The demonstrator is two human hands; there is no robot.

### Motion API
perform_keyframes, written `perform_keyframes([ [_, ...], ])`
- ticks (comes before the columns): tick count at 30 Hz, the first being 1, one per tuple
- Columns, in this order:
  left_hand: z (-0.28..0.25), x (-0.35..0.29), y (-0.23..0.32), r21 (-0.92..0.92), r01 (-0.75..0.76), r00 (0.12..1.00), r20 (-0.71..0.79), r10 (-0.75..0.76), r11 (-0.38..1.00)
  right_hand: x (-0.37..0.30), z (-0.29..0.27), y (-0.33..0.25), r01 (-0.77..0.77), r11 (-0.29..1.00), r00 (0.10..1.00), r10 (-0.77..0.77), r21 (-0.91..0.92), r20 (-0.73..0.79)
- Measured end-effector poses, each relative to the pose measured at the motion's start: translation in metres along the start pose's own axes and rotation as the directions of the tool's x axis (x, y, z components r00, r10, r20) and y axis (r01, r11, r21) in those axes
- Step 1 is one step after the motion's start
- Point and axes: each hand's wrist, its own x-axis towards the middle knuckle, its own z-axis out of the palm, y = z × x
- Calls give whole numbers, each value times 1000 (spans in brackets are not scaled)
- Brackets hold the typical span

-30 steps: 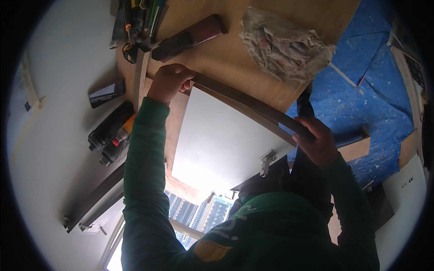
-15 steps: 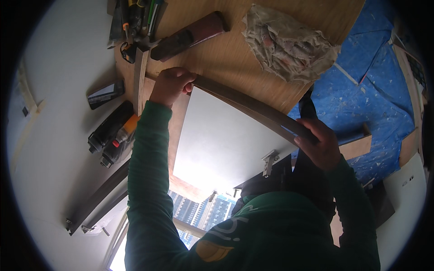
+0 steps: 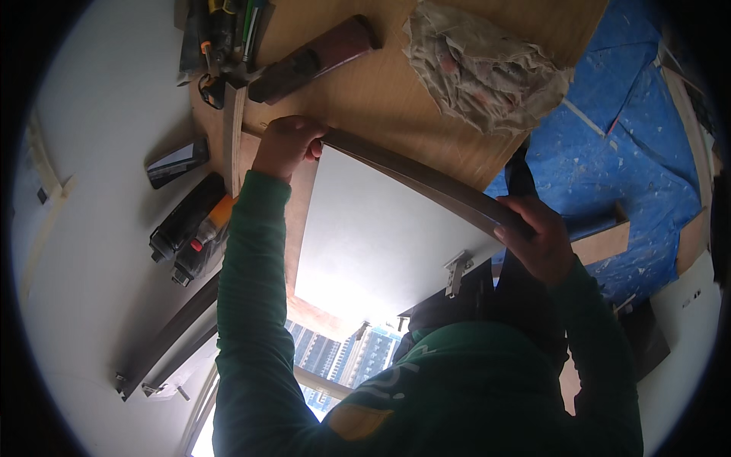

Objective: The person wipes a white cabinet door with a cloth, then positions a dark edge strip along the door's edge. Using a hammer, the person taps the edge strip into place along the door's perimeter.

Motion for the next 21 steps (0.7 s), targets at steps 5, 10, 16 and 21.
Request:
perform_keyframes([
  [5,1,-3,2,-17,10,1000,-16,-10,1000,-1,3,0,6,1000,1000,-6,26,-11],
  [10,0,-5,1,-10,6,1000,-13,-6,1000,-2,3,2,10,1000,1000,-10,19,0],
  [16,1,-4,-6,-54,1,1000,-25,-2,999,-1,4,5,33,999,999,-33,11,-19],
  [21,2,-3,-3,-22,2,1000,-29,-2,1000,-1,5,4,13,1000,1000,-13,18,-6],
])
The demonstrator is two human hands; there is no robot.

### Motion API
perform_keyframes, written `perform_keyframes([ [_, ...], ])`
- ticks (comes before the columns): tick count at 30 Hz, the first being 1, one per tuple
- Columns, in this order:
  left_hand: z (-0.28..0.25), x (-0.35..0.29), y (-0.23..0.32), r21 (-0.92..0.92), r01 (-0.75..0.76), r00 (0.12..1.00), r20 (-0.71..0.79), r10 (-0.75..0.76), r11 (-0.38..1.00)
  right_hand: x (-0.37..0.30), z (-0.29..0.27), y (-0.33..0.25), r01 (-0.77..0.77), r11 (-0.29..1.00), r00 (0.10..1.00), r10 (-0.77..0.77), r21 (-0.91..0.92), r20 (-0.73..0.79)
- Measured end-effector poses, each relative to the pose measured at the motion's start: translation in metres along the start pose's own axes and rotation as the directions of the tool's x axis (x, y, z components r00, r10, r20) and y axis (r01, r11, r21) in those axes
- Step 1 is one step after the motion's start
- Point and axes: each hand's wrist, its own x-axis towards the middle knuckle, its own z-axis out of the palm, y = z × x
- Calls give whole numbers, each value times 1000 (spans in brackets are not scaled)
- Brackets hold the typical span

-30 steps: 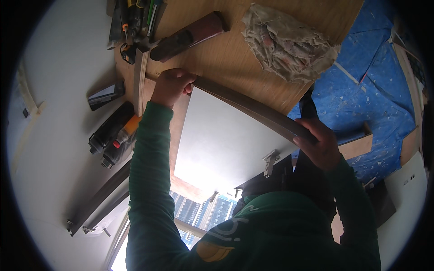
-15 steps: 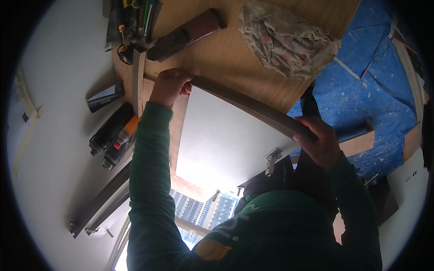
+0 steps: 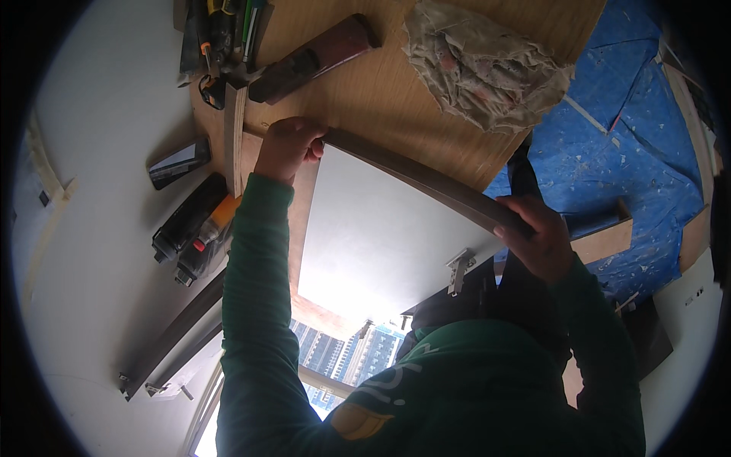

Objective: The person wipes a white cabinet door with a cloth, then positions a dark edge strip along the door's edge. Using a hammer, the person taps the edge strip into place along the door's perimeter.

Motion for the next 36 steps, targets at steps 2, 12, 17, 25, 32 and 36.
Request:
perform_keyframes([
  [2,1,0,0,5,4,1000,-3,-4,1000,0,0,0,2,1000,1000,-2,-6,6],
  [12,-1,2,-10,-33,0,1000,-1,0,999,-3,4,4,-2,1000,1000,2,-10,12],
  [17,-2,2,-9,-18,-26,1000,9,26,1000,-2,4,6,7,1000,1000,-7,1,1],
  [25,1,-1,-6,-23,-32,999,-3,32,999,-11,22,22,-51,998,999,51,39,15],
  [32,1,1,-8,-27,-19,1000,-3,19,999,-9,20,23,-54,998,998,54,24,21],
  [36,3,1,-9,-24,-23,999,-25,22,999,-9,20,20,-57,998,998,57,36,14],
])
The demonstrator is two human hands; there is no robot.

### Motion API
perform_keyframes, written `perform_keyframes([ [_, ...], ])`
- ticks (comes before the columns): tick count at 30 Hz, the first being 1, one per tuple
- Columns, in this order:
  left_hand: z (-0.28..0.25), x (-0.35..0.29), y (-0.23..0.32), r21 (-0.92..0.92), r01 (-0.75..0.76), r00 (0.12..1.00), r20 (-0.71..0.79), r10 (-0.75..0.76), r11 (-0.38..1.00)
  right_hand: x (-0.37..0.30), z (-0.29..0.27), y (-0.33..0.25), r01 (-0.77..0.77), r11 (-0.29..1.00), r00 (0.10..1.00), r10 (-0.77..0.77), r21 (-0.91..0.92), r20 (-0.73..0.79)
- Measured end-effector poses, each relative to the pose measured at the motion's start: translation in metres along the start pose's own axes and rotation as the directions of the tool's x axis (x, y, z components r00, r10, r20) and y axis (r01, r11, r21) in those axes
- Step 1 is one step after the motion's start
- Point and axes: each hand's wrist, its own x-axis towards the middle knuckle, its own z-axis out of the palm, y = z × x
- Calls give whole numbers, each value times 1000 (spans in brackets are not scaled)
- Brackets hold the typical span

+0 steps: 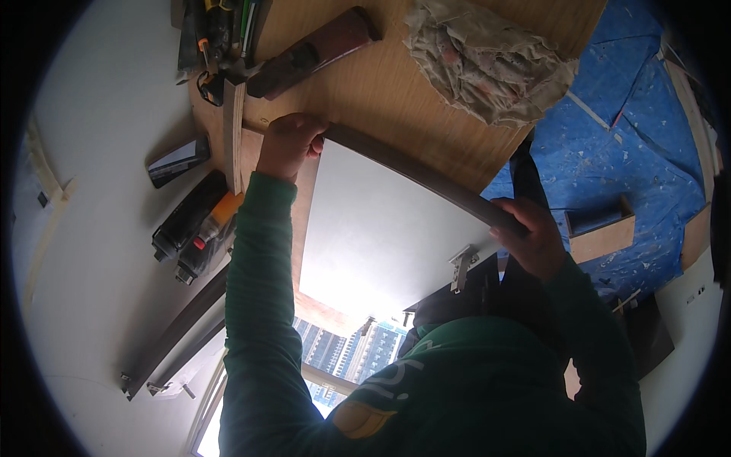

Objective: The person wipes a white cabinet door with a cloth, then positions a dark edge strip along the door's edge. Using a hammer, the person taps the edge strip into place along the door's perimeter.

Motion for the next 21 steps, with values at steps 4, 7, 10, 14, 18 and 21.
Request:
perform_keyframes([
  [4,3,-2,1,-24,2,1000,-31,-3,1000,-1,1,-1,-2,1000,1000,2,23,-7],
  [7,3,-3,1,-31,-4,1000,-19,3,1000,-2,1,-1,-7,1000,1000,7,21,-2],
  [10,2,-3,0,-20,-11,1000,-8,11,1000,-3,2,-1,-1,1000,1000,1,14,-12],
  [14,2,-4,-3,-50,-16,1000,-13,16,999,-2,2,2,-1,1000,1000,1,7,-9],
  [18,3,-5,-4,-59,-24,1000,-19,23,998,-2,2,2,-21,999,1000,21,44,-3],
  [21,3,-5,-1,-48,-34,999,-16,33,998,-2,1,1,-25,999,1000,25,44,11],
])
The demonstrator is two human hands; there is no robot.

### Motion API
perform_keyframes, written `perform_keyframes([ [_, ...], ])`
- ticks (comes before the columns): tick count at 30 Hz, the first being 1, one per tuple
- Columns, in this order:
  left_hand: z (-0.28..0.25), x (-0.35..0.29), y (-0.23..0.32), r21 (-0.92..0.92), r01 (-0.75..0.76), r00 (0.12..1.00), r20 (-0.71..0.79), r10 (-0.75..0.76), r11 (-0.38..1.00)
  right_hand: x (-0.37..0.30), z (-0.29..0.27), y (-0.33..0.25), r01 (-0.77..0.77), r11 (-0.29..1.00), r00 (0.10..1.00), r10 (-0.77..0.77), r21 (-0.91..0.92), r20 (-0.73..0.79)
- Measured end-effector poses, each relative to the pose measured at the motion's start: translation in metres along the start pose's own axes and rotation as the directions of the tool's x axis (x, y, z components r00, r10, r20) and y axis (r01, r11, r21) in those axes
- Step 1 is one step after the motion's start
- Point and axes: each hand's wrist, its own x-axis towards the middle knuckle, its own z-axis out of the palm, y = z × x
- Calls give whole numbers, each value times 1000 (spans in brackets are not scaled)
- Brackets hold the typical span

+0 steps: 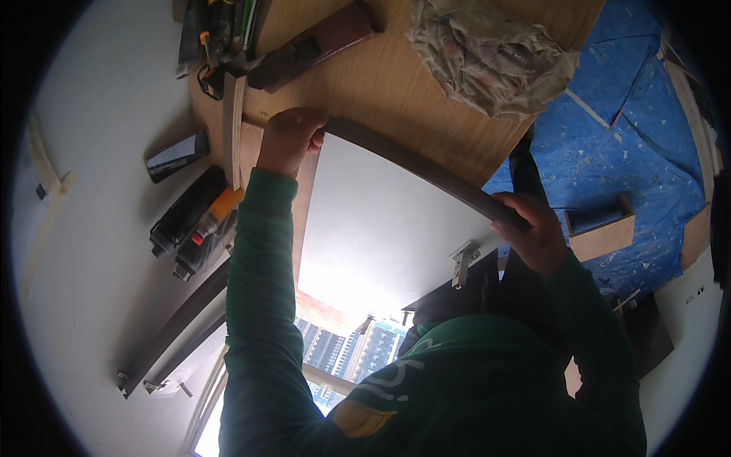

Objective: The person wipes a white cabinet door with a cloth, then positions a dark edge strip along the door's edge. Using a hammer, the person taps the edge strip into place along the door's perimeter.

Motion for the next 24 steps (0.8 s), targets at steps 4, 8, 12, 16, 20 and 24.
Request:
perform_keyframes([
  [4,1,1,-2,17,-19,1000,-16,19,1000,-1,2,0,9,1000,1000,-9,4,-15],
  [8,1,2,-2,12,-11,1000,-10,12,1000,0,1,-2,3,1000,1000,-3,-1,2],
  [12,0,1,-2,4,-11,1000,-8,11,1000,1,1,0,7,1000,1000,-7,3,9],
  [16,1,1,-2,-6,-5,1000,-15,5,1000,0,2,0,12,1000,1000,-12,3,2],
  [20,2,0,-1,2,-17,1000,-21,17,1000,0,1,-1,38,998,999,-39,-48,-3],
  [24,0,4,-2,41,-22,1000,-9,23,999,-4,0,-3,67,987,997,-72,-143,-29],
])
